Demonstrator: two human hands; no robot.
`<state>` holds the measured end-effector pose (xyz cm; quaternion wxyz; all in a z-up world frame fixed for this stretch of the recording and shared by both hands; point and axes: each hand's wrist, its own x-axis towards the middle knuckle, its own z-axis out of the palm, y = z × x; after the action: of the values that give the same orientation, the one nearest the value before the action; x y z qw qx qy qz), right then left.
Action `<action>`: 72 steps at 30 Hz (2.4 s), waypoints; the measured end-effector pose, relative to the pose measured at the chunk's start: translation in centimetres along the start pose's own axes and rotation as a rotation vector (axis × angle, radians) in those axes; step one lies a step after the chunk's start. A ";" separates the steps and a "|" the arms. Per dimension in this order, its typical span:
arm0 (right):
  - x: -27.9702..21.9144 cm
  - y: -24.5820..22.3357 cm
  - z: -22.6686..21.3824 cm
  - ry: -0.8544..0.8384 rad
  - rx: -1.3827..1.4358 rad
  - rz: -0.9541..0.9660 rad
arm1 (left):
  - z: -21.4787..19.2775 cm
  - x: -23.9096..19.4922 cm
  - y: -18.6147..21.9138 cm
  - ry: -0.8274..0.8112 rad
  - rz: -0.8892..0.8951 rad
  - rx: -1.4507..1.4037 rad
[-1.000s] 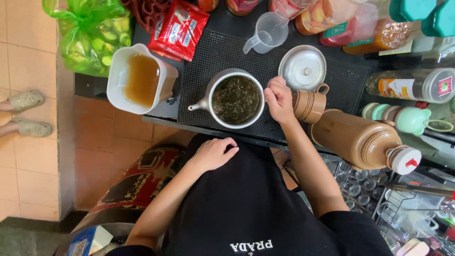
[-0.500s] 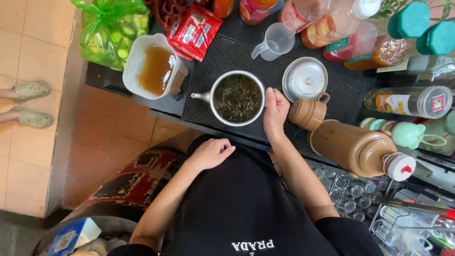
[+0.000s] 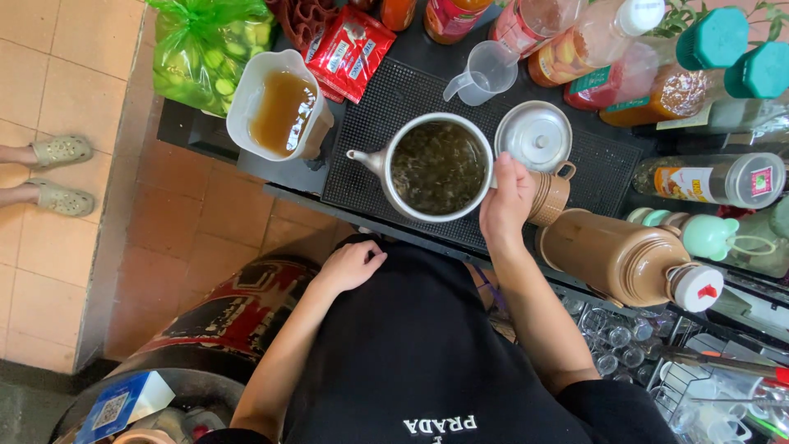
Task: The person pours a brown liquid from a thermos into a metal teapot containing tea leaves, then stirs the mixture with a wire whisk. They add water from a dispenser into a measuring cup and pour it into the teapot, cover it with a lid, and shake the teapot.
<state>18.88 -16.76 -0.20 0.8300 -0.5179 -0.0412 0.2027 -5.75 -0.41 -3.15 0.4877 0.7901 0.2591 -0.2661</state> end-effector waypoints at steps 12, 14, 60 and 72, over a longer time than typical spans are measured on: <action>-0.4 -1.5 2.4 -0.019 0.055 -0.033 | -0.5 1.1 0.1 0.019 0.065 0.031; -0.6 -1.5 2.4 0.004 0.066 -0.022 | -0.6 1.1 0.2 0.009 0.060 0.034; 0.1 -0.2 -2.1 0.034 0.078 -0.082 | -10.0 2.9 7.6 0.824 0.633 -0.623; -0.7 -1.4 -1.4 0.050 0.058 0.030 | -9.1 2.3 7.2 0.829 0.615 -0.564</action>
<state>19.03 -18.73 0.51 0.8423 -0.4992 -0.0069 0.2034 2.27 5.35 3.34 0.5920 0.7066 0.2479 0.2980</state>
